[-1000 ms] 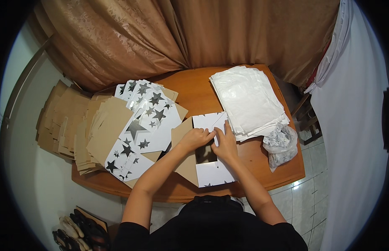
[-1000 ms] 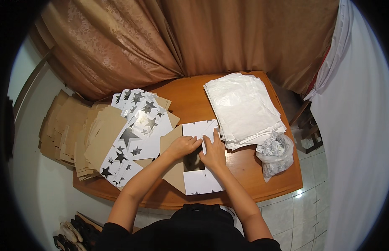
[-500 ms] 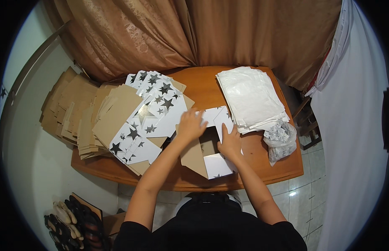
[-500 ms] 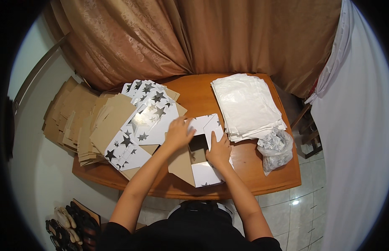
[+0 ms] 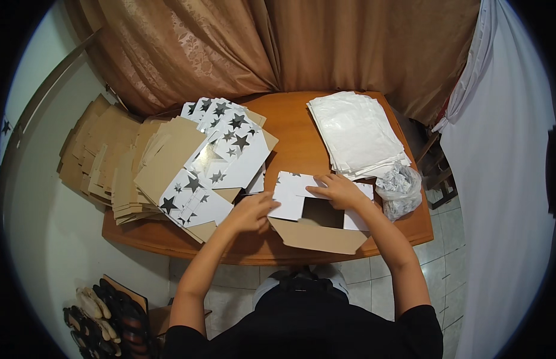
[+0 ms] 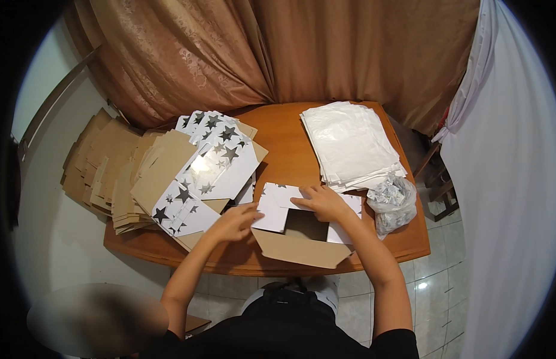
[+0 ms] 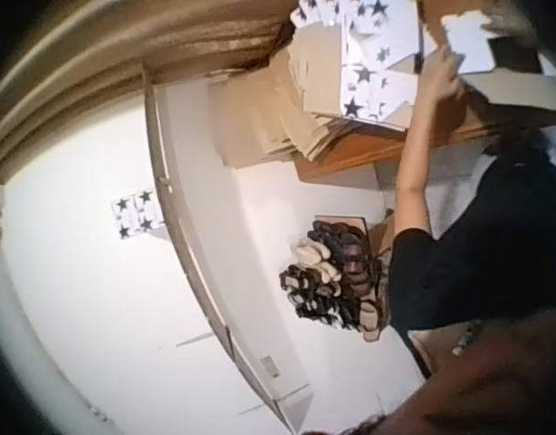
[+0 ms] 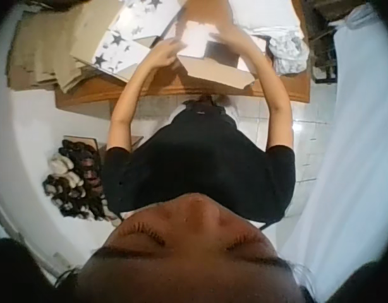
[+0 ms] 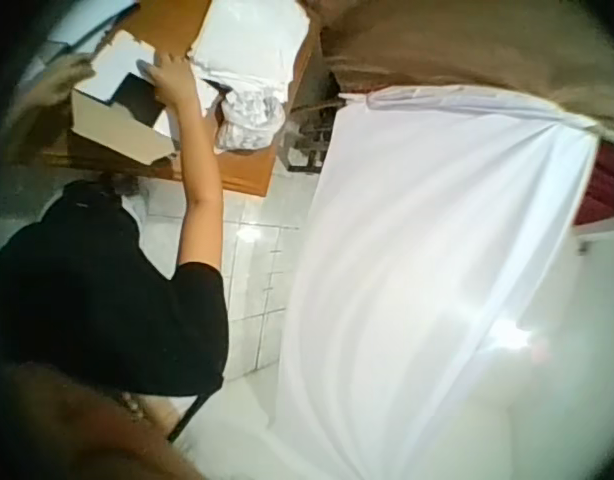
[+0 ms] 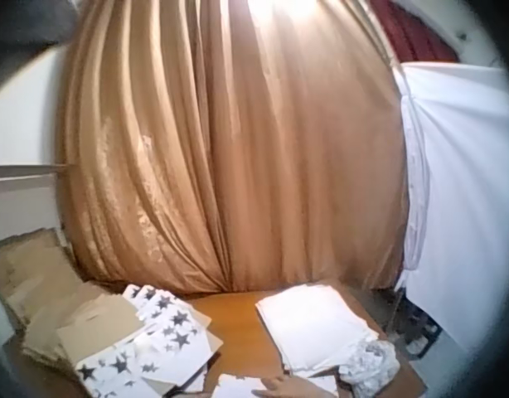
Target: The person folds flat cardboard box templates into assembled shoe boxes by hand, then stacks the completed boxes.
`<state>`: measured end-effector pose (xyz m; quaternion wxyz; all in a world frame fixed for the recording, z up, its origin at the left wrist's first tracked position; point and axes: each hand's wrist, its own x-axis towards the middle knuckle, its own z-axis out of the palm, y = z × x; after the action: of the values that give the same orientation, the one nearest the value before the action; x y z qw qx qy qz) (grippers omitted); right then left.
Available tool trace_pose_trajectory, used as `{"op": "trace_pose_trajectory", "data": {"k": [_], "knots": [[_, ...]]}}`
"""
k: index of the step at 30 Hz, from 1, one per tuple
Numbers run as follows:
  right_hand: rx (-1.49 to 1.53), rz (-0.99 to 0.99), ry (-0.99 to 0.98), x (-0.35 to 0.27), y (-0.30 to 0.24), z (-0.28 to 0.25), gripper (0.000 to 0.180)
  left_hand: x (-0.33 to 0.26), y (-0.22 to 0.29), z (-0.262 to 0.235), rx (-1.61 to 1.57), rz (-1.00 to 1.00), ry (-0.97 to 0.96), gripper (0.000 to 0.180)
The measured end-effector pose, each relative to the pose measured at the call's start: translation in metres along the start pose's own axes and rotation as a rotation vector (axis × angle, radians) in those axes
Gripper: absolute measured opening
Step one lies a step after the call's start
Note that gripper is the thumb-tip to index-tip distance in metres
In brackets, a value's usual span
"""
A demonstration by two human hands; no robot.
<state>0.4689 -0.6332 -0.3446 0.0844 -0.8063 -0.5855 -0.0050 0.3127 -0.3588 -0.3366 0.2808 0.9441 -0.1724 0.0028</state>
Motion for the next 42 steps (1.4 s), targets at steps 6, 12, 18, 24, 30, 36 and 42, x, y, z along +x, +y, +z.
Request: {"op": "trace_pose_trajectory", "data": {"k": [6,12,18,24,30,36,42], "knots": [[-0.154,-0.177,0.124,-0.008,0.001,0.001,0.052,-0.021,0.023,0.027,0.197,0.277,0.147,0.036],[0.441,0.106,0.266,-0.044,-0.033,-0.035,0.034,-0.028,0.021,0.05,-0.119,0.123,0.266,0.012],[0.502,0.471,0.558,-0.09,-0.053,-0.046,0.028,-0.011,0.031,0.046,-0.042,-0.266,0.138,0.019],[-0.151,0.24,0.612,-0.092,-0.073,-0.021,0.028,0.009,0.048,0.048,0.224,0.023,0.473,0.031],[-0.106,0.279,0.511,-0.094,-0.078,0.019,0.031,0.009,0.058,0.066,0.185,0.224,0.255,0.038],[-0.055,0.31,0.474,-0.098,-0.076,0.033,0.031,0.007,0.05,0.08,0.168,0.164,0.224,0.042],[-0.011,0.338,0.426,-0.097,-0.082,0.018,0.03,0.006,0.051,0.075,0.202,0.185,0.218,0.042]]}}
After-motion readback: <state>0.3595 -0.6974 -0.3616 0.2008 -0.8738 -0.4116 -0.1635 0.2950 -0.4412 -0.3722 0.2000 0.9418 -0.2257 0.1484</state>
